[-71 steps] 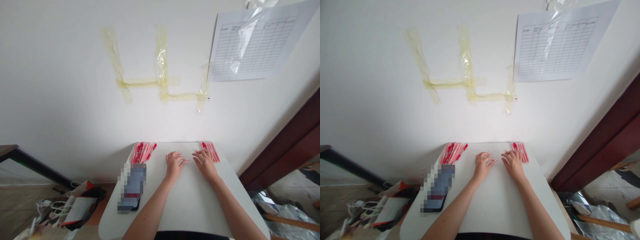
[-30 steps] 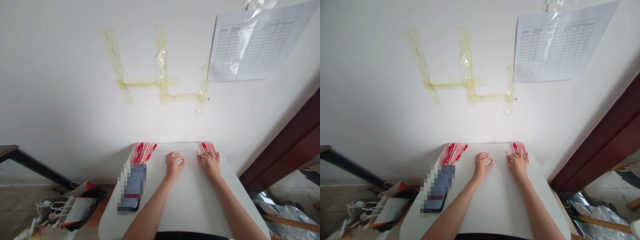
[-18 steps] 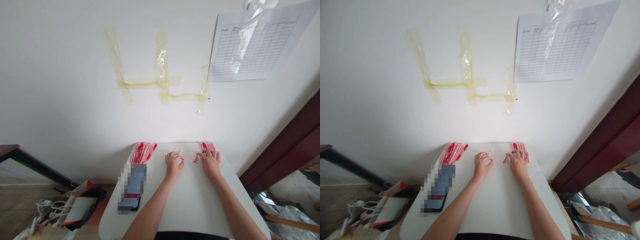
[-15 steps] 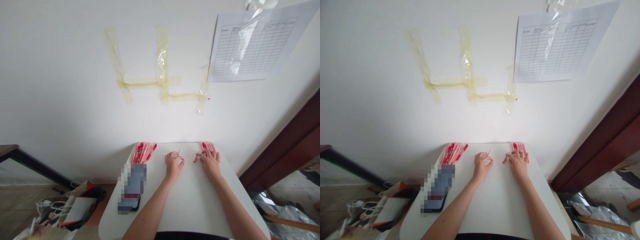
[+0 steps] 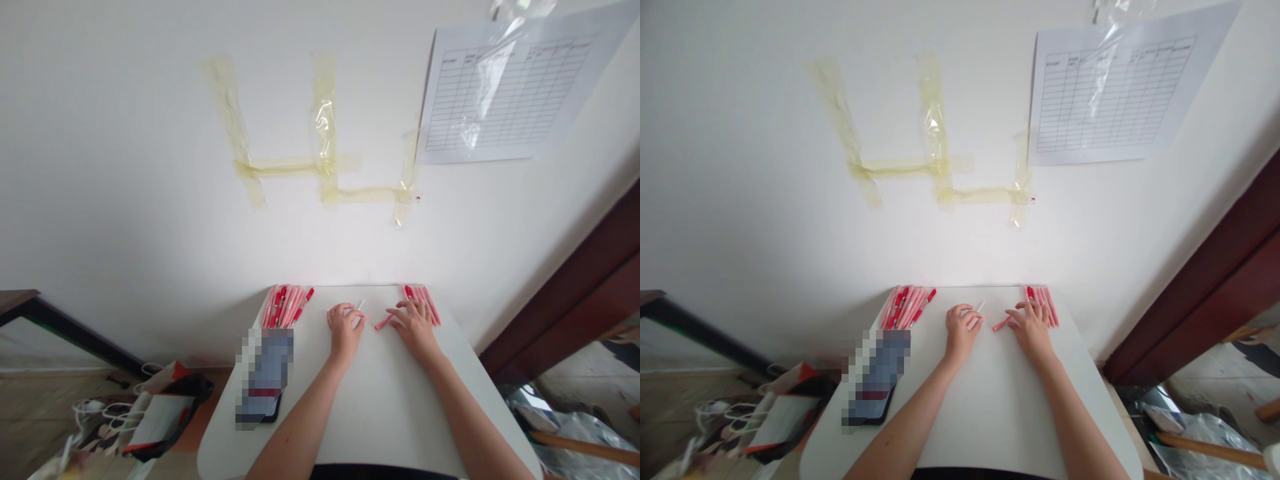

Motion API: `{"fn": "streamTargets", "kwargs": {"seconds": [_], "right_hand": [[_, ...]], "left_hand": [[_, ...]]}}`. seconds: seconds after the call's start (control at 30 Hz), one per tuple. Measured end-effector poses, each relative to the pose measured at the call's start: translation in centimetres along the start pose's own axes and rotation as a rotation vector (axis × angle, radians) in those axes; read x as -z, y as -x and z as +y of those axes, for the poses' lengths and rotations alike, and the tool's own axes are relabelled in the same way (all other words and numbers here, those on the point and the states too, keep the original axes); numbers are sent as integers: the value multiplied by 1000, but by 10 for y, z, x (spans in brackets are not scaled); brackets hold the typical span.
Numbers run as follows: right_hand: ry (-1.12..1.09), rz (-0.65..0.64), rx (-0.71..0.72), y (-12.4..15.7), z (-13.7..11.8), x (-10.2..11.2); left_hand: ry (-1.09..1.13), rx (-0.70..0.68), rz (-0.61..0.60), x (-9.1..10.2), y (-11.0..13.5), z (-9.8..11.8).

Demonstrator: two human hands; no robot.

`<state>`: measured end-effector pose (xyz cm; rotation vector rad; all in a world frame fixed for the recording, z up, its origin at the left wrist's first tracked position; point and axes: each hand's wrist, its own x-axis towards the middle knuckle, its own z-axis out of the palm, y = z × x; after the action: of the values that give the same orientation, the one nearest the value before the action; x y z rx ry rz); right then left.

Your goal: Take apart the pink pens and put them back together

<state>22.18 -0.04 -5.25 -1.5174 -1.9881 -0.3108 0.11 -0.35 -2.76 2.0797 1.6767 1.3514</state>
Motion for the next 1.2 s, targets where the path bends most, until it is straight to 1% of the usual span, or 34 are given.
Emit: {"fn": "streamTargets", "kwargs": {"seconds": [0.17, 0.43, 0.77, 0.9, 1.03, 1.2], "right_hand": [[-19, 5, 14, -1, 1, 1], [-12, 90, -1, -4, 6, 6], [-43, 93, 22, -5, 2, 10], [-100, 60, 51, -6, -3, 12], [-200, -19, 105, -8, -13, 18], [-302, -92, 97, -8, -22, 22]], "left_hand": [[-19, 10, 9, 1, 1, 1], [-1, 59, 4, 3, 0, 1], [4, 45, -24, 4, 0, 2], [4, 14, -38, 3, 0, 1], [21, -6, -65, 3, 0, 1], [39, 17, -106, 3, -1, 3]]}}
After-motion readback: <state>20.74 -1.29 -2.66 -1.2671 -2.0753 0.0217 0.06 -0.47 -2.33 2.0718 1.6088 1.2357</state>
